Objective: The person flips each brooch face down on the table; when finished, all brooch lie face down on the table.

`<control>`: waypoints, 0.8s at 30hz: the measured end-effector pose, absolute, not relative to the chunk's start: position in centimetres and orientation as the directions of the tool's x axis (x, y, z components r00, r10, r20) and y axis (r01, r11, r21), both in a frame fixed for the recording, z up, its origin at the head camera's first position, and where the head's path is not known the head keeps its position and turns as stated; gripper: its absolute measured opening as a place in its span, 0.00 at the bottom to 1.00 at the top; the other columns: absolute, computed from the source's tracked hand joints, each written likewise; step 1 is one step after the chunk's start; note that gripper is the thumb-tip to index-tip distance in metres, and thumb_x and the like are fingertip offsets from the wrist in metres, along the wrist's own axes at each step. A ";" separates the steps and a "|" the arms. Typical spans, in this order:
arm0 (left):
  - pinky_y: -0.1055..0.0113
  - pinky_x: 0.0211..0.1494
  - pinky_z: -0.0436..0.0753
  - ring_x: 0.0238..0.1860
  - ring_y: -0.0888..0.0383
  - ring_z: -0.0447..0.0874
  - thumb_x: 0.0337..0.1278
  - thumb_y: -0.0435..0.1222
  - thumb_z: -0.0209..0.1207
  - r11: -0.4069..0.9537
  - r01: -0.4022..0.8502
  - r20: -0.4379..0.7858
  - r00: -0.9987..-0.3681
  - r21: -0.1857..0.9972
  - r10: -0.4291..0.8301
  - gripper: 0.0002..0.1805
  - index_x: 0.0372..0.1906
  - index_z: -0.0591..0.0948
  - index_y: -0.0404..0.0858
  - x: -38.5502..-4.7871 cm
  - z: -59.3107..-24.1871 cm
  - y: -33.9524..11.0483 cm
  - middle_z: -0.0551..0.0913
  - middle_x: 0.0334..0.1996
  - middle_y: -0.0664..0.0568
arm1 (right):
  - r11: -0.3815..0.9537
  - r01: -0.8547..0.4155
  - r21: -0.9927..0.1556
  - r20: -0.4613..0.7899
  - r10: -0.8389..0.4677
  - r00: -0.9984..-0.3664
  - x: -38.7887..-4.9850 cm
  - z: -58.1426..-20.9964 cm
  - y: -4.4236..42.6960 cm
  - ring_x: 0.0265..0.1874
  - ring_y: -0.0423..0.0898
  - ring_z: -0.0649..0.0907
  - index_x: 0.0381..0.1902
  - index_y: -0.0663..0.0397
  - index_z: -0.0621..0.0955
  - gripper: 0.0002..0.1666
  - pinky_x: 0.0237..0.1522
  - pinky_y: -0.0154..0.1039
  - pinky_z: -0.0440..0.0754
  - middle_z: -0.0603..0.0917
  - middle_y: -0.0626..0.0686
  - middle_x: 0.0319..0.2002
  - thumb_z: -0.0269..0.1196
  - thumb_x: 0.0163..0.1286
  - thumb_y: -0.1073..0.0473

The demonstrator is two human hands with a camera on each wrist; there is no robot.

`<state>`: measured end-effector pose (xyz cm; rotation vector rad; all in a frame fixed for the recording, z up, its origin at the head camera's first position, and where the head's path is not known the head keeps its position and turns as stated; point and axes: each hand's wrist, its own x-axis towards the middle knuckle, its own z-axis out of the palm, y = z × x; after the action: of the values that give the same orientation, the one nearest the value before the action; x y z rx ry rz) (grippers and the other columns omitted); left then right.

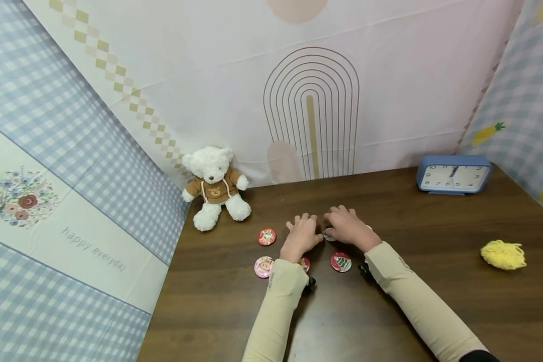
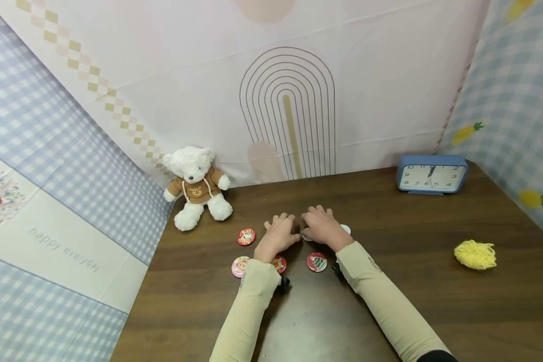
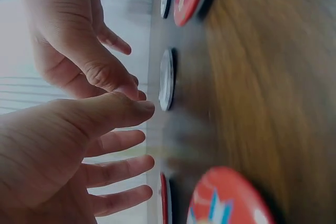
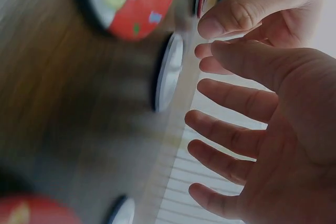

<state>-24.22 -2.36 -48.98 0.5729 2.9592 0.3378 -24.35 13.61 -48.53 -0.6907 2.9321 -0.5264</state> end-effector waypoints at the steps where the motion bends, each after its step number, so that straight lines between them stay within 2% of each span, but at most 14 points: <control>1: 0.37 0.58 0.64 0.59 0.40 0.71 0.63 0.46 0.67 0.908 0.345 -0.071 -0.926 0.238 0.371 0.20 0.54 0.81 0.40 -24.2 -48.9 -2.6 0.77 0.57 0.44 | 0.837 -0.417 -0.355 -0.003 -0.447 -0.894 -24.4 -48.6 13.3 0.48 0.62 0.74 0.52 0.62 0.84 0.17 0.50 0.65 0.69 0.79 0.59 0.46 0.66 0.70 0.57; 6: 0.37 0.60 0.64 0.59 0.41 0.70 0.62 0.46 0.68 0.918 0.311 -0.084 -0.937 0.244 0.340 0.21 0.54 0.80 0.40 -24.1 -48.7 -3.8 0.77 0.57 0.43 | 0.829 -0.436 -0.350 -0.001 -0.466 -0.885 -24.6 -48.6 12.0 0.48 0.62 0.75 0.53 0.63 0.83 0.21 0.49 0.64 0.70 0.80 0.61 0.48 0.68 0.68 0.55; 12: 0.38 0.59 0.64 0.59 0.41 0.70 0.62 0.45 0.68 0.918 0.297 -0.089 -0.940 0.263 0.330 0.20 0.53 0.80 0.41 -23.8 -48.8 -4.9 0.77 0.58 0.43 | 0.821 -0.455 -0.345 0.002 -0.485 -0.875 -24.5 -48.6 10.9 0.44 0.58 0.74 0.48 0.59 0.84 0.17 0.45 0.60 0.69 0.79 0.57 0.42 0.70 0.66 0.56; 17: 0.37 0.59 0.65 0.58 0.41 0.71 0.60 0.44 0.70 0.922 0.282 -0.084 -0.946 0.264 0.313 0.22 0.55 0.80 0.40 -23.7 -48.8 -5.8 0.77 0.58 0.43 | 0.810 -0.473 -0.348 0.014 -0.500 -0.866 -24.7 -48.6 9.9 0.46 0.59 0.75 0.44 0.55 0.84 0.12 0.47 0.60 0.69 0.78 0.54 0.40 0.70 0.66 0.56; 24: 0.38 0.57 0.67 0.57 0.41 0.71 0.55 0.41 0.72 0.935 0.253 -0.082 -0.956 0.250 0.281 0.23 0.54 0.81 0.39 -23.4 -48.8 -7.2 0.77 0.54 0.43 | 0.812 -0.474 -0.341 -0.007 -0.507 -0.862 -24.5 -48.7 8.6 0.51 0.63 0.75 0.50 0.60 0.83 0.20 0.51 0.65 0.70 0.80 0.61 0.47 0.72 0.63 0.57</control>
<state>-23.40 -7.20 -48.82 0.4117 2.9747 0.3608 -24.52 8.61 -48.70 -0.7863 2.8967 -0.5067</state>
